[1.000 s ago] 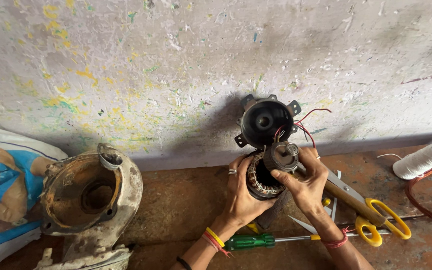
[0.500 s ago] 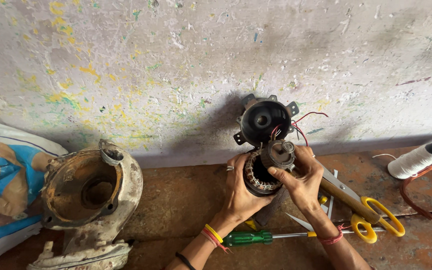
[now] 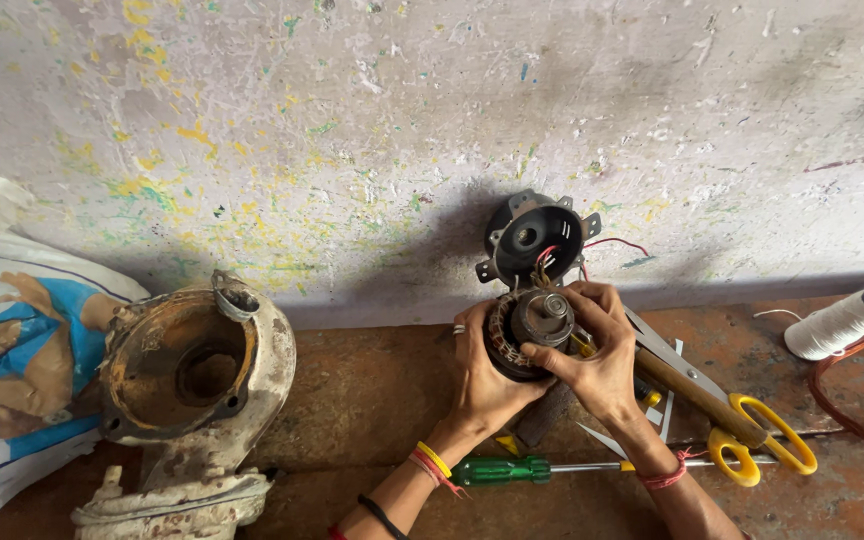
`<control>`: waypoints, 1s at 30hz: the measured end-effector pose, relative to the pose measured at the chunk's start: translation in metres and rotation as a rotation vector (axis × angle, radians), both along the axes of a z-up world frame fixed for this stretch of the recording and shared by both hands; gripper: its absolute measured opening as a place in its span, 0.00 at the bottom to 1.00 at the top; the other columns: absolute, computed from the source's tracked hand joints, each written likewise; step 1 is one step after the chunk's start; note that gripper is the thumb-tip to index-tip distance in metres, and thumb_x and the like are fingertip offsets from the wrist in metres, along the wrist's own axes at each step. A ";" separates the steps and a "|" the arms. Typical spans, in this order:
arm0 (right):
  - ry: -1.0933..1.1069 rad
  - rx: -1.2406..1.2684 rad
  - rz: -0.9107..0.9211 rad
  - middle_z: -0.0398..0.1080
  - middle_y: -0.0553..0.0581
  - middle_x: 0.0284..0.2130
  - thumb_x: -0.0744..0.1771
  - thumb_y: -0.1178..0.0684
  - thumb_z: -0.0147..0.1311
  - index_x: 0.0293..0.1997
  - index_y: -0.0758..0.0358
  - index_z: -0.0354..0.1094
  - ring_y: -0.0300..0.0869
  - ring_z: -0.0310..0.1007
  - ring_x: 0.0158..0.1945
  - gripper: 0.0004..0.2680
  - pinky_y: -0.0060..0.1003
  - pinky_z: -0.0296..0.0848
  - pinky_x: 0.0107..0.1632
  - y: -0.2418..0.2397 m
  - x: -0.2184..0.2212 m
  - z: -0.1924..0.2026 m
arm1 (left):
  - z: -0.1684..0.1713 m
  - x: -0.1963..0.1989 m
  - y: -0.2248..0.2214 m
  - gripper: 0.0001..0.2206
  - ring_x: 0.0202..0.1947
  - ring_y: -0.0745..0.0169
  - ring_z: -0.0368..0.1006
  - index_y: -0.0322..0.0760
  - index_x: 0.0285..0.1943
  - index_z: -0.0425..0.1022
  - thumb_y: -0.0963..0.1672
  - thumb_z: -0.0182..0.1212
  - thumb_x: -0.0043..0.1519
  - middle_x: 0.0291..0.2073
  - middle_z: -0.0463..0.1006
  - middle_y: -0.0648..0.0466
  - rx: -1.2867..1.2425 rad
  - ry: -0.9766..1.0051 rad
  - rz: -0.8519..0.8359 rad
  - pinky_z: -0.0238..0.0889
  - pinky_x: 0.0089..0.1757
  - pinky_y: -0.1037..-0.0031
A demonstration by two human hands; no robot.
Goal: The person assembles a small electric motor by inserting wires into the housing, aligning the rotor with the stator, and securing the end cap. They manipulate the wires and components by hand to fit them together on a workbench.
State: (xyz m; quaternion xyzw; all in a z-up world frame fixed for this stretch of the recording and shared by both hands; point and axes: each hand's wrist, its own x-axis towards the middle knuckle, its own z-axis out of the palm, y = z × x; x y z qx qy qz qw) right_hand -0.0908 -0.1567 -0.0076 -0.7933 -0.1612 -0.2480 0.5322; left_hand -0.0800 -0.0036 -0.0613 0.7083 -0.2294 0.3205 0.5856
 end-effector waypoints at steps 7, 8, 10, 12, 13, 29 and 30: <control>0.055 0.069 0.021 0.70 0.57 0.49 0.57 0.55 0.72 0.57 0.74 0.70 0.44 0.76 0.55 0.25 0.40 0.77 0.61 0.001 0.000 0.007 | 0.000 0.000 0.000 0.47 0.57 0.45 0.68 0.33 0.67 0.56 0.44 0.84 0.40 0.57 0.66 0.40 -0.029 0.012 -0.012 0.67 0.55 0.56; 0.084 0.103 0.010 0.70 0.56 0.48 0.57 0.55 0.72 0.56 0.74 0.71 0.44 0.76 0.53 0.24 0.40 0.78 0.60 0.000 0.001 0.007 | 0.001 0.000 0.000 0.47 0.57 0.45 0.69 0.33 0.67 0.56 0.44 0.85 0.39 0.57 0.66 0.41 -0.013 0.010 -0.002 0.67 0.55 0.56; 0.145 0.173 -0.011 0.70 0.55 0.47 0.58 0.56 0.71 0.54 0.74 0.72 0.43 0.78 0.51 0.21 0.38 0.80 0.57 -0.001 0.003 0.006 | 0.001 -0.002 0.001 0.47 0.56 0.46 0.70 0.34 0.67 0.57 0.45 0.85 0.39 0.56 0.67 0.41 0.020 0.017 0.011 0.68 0.54 0.57; 0.137 0.153 -0.031 0.71 0.54 0.47 0.57 0.56 0.71 0.54 0.74 0.71 0.42 0.78 0.50 0.22 0.38 0.79 0.55 -0.001 0.004 0.006 | 0.001 -0.002 0.001 0.47 0.56 0.46 0.71 0.34 0.67 0.58 0.45 0.85 0.39 0.56 0.68 0.42 0.051 0.030 0.015 0.69 0.54 0.57; 0.133 0.142 -0.040 0.71 0.54 0.46 0.57 0.56 0.72 0.54 0.73 0.71 0.42 0.79 0.50 0.22 0.38 0.78 0.54 -0.001 0.004 0.006 | 0.002 -0.002 0.001 0.47 0.57 0.46 0.71 0.34 0.67 0.57 0.45 0.85 0.40 0.57 0.67 0.41 0.043 0.027 0.003 0.69 0.54 0.56; 0.107 0.011 0.032 0.67 0.60 0.54 0.61 0.51 0.67 0.65 0.67 0.64 0.49 0.73 0.59 0.26 0.46 0.74 0.61 -0.005 0.004 0.009 | 0.001 -0.003 0.003 0.46 0.56 0.45 0.70 0.33 0.67 0.55 0.45 0.84 0.42 0.55 0.66 0.40 0.073 0.031 -0.033 0.69 0.53 0.57; 0.106 -0.005 0.025 0.68 0.60 0.53 0.60 0.50 0.67 0.64 0.67 0.64 0.48 0.73 0.58 0.26 0.45 0.75 0.60 -0.005 0.002 0.010 | 0.002 -0.004 0.003 0.46 0.56 0.45 0.70 0.33 0.67 0.55 0.45 0.84 0.42 0.55 0.66 0.40 0.080 0.037 -0.033 0.69 0.53 0.57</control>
